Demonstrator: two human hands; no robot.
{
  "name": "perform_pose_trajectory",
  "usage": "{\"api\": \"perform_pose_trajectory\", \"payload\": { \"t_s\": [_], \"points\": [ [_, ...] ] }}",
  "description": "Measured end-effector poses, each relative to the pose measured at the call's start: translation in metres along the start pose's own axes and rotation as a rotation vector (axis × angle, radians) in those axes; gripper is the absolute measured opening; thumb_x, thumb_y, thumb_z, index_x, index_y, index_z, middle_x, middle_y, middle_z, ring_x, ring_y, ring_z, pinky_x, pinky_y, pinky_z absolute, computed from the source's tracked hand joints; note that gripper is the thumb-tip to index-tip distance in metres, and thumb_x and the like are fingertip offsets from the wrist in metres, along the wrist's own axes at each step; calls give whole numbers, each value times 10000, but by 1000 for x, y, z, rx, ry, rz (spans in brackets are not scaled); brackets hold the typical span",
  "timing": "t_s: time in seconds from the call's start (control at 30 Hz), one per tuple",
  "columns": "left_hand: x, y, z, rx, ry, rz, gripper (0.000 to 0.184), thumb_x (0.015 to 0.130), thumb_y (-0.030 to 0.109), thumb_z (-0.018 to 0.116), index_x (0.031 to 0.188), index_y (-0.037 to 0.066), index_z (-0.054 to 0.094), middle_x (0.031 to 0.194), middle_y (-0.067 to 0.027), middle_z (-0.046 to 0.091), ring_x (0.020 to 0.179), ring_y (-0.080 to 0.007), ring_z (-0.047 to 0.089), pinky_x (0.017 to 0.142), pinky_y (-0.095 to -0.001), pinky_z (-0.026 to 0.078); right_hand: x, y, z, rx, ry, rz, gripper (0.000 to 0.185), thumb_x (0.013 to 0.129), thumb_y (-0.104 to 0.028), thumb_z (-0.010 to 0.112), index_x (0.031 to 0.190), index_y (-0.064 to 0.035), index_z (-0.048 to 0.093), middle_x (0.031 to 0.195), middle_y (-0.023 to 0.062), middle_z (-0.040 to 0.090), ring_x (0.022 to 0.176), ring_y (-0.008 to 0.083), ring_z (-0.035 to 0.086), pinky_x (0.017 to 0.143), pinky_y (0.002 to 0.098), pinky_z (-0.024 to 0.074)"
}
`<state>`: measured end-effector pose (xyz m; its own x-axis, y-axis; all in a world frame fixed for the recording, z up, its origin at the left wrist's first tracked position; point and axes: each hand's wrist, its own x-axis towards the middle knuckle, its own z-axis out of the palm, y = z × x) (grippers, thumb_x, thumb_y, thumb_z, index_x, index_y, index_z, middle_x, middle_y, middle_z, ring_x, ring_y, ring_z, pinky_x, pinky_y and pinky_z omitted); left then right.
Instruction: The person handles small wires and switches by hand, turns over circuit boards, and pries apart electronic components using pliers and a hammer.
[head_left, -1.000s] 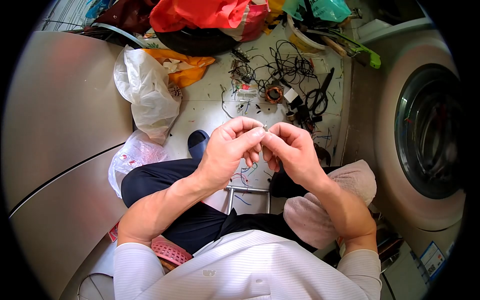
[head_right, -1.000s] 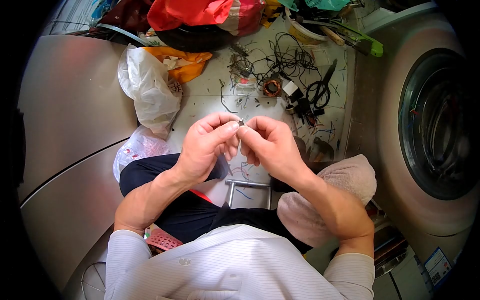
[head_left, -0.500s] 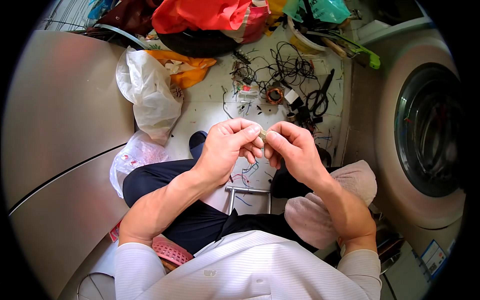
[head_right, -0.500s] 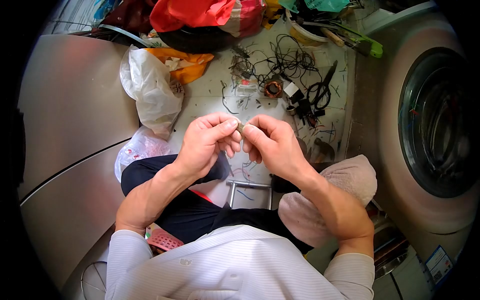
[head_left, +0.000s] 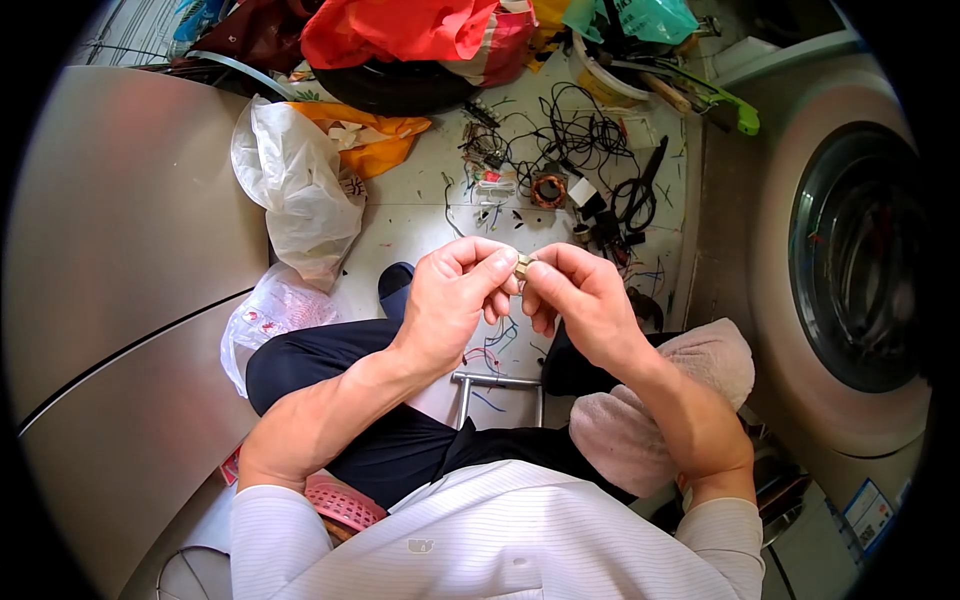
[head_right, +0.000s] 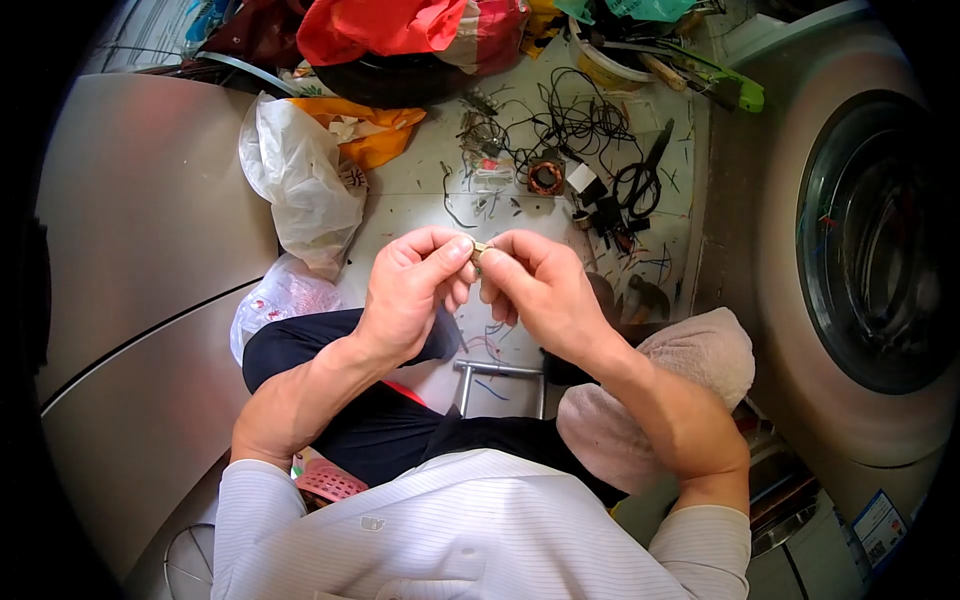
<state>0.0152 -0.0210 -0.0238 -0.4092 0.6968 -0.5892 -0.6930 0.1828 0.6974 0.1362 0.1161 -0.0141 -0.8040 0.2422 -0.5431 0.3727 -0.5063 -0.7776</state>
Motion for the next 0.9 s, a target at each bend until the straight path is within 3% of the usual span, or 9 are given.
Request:
{"api": "perform_pose_trajectory", "payload": {
  "t_s": [0.03,0.17,0.23,0.37,0.53,0.6,0.7,0.77,0.9],
  "points": [
    [-1,0,1,29,2,7,171,1000,176,618,995,13,670,778,-31,668,610,-75,582,565,-207,478,-1,-1,2,-192,48,-68,222,1032,-194,529,940,-13,621,748,25,634,590,85,570,537,238,475],
    [0,1,1,-4,-17,-14,197,1020,187,576,1024,10,662,801,-45,672,619,-78,588,571,-203,479,-1,-1,-2,-219,60,-75,204,1013,-177,548,943,-2,628,727,14,628,595,72,568,532,234,466],
    [0,1,0,-54,-30,-38,207,1024,191,564,1034,7,661,808,-49,673,625,-80,590,574,-203,479,3,3,-7,-32,-9,-4,204,1010,-177,558,950,5,627,719,15,629,595,72,573,526,236,460],
    [0,5,0,-130,-42,-69,197,1010,182,588,1059,5,659,813,-47,674,640,-81,597,579,-206,481,2,2,-8,8,-18,2,203,1005,-176,569,943,8,630,719,21,635,590,73,577,526,236,455],
    [0,4,1,83,-45,30,162,974,158,654,1039,11,678,808,-26,669,656,-75,597,583,-216,483,-2,0,0,-388,109,-212,170,989,-140,589,930,12,637,705,20,637,569,84,571,534,234,464],
    [0,3,0,113,-48,54,149,961,145,675,1029,13,687,809,-20,669,663,-72,598,585,-219,483,-3,2,-1,-403,100,-216,146,985,-121,591,965,16,638,726,19,645,580,90,578,546,232,471],
    [0,4,1,117,-53,137,129,945,116,689,1016,9,702,834,-27,682,692,-80,614,605,-224,493,-2,1,-6,-156,38,-138,149,993,-114,577,1025,21,634,782,32,655,620,99,597,564,236,483],
    [0,3,1,132,-42,235,127,931,59,687,1039,-4,706,857,-41,694,723,-93,633,633,-237,512,-1,-1,-10,198,-74,-75,162,1001,-103,562,1079,24,626,836,47,656,666,106,614,587,244,500],
    [-1,1,3,179,-72,320,149,923,11,671,1066,-16,705,880,-63,710,753,-110,650,667,-249,529,-1,-2,-14,240,-94,-90,172,1004,-96,554,1102,25,627,853,58,657,683,110,620,601,253,512]
  ]
}}
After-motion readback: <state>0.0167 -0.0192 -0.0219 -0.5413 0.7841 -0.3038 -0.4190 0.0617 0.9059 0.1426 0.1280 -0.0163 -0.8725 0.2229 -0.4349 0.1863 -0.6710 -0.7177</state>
